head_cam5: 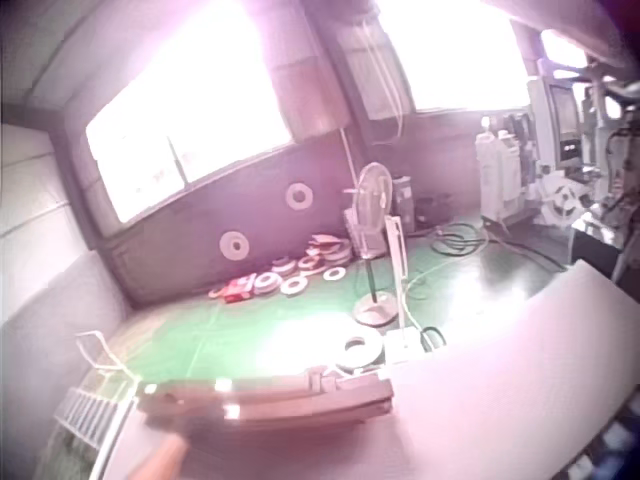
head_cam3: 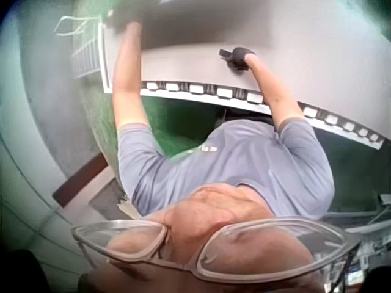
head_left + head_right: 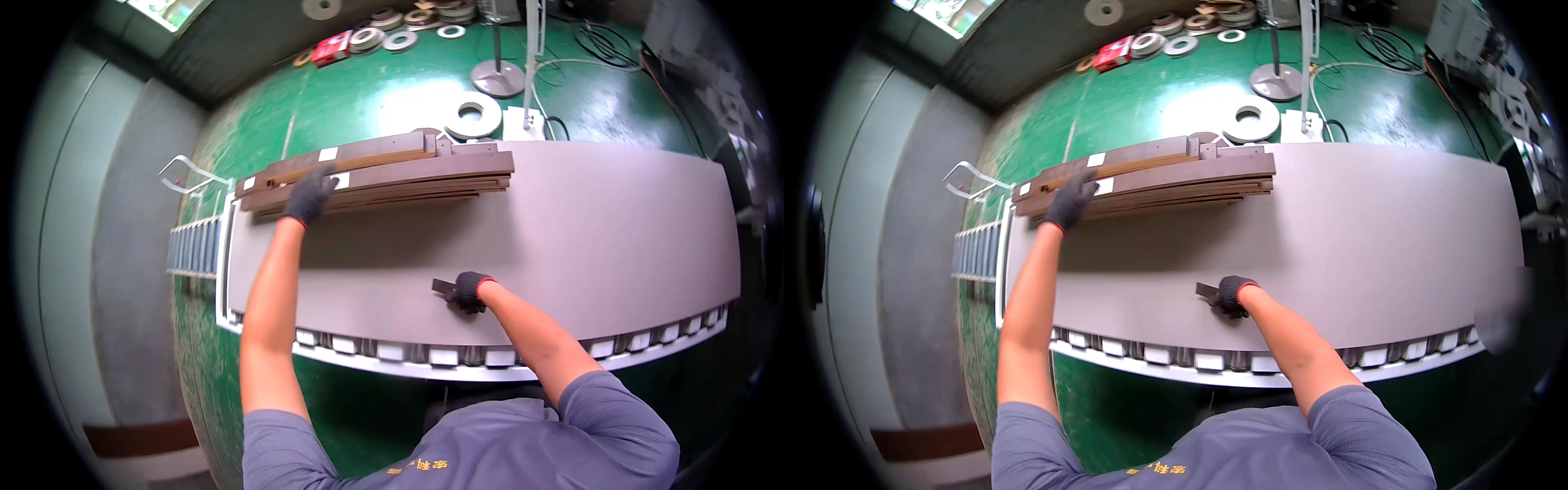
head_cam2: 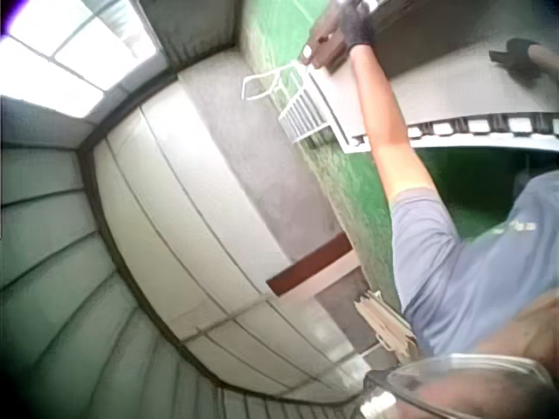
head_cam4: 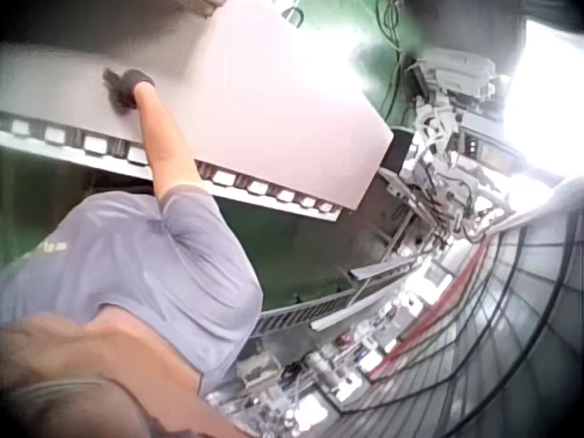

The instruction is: The person picks up wood strips from a table and feeds them one at a time into an edge-banding machine.

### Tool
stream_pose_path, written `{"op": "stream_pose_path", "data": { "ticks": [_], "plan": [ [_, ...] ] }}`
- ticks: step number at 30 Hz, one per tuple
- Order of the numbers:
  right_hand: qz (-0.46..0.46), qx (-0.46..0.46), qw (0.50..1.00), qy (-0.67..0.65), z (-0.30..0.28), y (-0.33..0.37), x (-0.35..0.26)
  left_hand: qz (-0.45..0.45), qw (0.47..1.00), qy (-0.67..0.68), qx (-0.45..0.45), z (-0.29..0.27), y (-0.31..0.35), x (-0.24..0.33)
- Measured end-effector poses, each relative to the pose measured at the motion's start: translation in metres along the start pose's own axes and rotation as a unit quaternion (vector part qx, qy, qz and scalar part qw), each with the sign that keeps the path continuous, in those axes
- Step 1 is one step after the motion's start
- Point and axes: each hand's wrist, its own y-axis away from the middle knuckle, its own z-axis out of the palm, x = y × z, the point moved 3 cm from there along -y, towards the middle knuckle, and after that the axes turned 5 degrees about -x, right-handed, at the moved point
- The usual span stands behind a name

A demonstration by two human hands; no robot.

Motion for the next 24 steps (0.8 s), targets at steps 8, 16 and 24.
{"op": "stream_pose_path", "data": {
  "ticks": [8, 16, 24],
  "plan": [
    [0.009, 0.04, 0.998, 0.057, -0.004, -0.049, -0.098, 0.064, 0.965, -0.091, -0.236, 0.022, -0.197, -0.141],
    [0.111, 0.021, 0.987, 0.111, -0.007, -0.045, -0.113, -0.063, 0.852, 0.055, -0.517, 0.063, -0.23, -0.154],
    [0.129, -0.015, 0.989, 0.072, -0.014, -0.038, -0.128, -0.029, 0.836, 0.057, -0.545, 0.055, -0.222, -0.15]
  ]
}}
